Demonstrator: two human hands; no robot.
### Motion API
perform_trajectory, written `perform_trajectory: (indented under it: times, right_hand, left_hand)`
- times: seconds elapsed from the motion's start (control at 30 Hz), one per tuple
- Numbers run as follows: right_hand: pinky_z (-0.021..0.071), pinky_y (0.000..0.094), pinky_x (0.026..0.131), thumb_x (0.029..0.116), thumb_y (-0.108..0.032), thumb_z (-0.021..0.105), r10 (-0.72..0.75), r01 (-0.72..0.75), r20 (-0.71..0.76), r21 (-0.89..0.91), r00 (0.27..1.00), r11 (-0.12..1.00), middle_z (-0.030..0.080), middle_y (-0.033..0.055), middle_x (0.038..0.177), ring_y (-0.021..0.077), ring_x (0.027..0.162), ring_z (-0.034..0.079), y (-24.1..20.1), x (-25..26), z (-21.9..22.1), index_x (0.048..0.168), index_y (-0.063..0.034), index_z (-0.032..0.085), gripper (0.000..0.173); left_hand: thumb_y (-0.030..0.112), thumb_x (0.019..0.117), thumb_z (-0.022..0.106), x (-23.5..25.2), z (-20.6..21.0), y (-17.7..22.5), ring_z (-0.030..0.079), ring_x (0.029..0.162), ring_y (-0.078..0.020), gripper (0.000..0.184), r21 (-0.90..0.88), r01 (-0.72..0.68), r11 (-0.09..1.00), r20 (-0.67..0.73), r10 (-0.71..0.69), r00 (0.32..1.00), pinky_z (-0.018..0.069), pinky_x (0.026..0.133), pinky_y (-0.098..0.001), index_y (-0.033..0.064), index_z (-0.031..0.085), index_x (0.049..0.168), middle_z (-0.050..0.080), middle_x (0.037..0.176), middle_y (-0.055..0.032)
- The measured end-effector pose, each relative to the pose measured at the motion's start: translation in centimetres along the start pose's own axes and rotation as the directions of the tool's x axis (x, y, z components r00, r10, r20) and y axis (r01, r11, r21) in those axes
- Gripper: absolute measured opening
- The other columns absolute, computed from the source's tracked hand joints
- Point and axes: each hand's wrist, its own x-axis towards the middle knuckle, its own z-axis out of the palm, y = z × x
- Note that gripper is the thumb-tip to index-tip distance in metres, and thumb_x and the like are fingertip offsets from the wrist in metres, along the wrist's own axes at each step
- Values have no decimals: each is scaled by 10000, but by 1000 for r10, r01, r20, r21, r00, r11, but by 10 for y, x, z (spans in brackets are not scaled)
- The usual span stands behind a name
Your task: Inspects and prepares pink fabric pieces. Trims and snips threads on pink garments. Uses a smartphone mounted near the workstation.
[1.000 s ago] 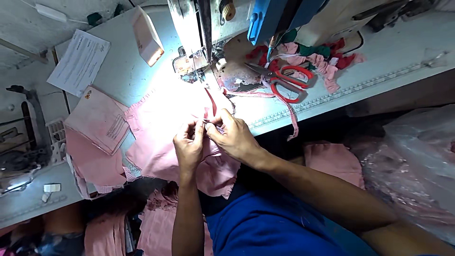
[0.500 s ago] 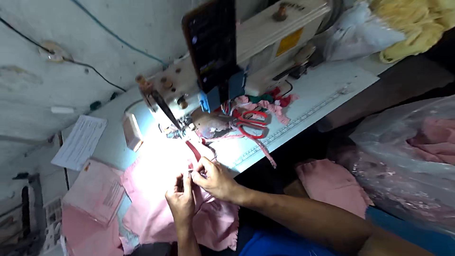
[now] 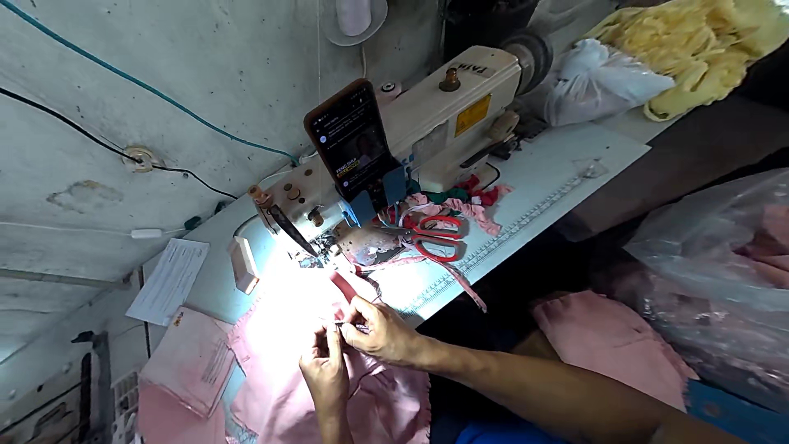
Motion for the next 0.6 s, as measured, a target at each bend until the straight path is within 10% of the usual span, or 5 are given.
perform_trajectory:
  times: [0.33,0.6]
  right_hand:
    - [539,418,608,916,-474,691,-183,168,-22,-294,983,941,681,47,829,180,701,652,-38,-10,-50,1190,-98,659,465]
    - [482,365,475,917,-135,651,-628,296,-221,-735,746,611,713,70,933,183,606,623,-100,44,-140,1472,-54,541,572]
  left_hand:
    - [60,948,620,-1,3,1,649,617,-41,89,38,4,999,-27,-3,1000,571,582,-200,7,683,913,678,721,11]
    - [58,962,627,-1,3,1,651,604,-63,94,44,12,999,-32,-10,999,570,559,-210,1,689,922,680,724,-9]
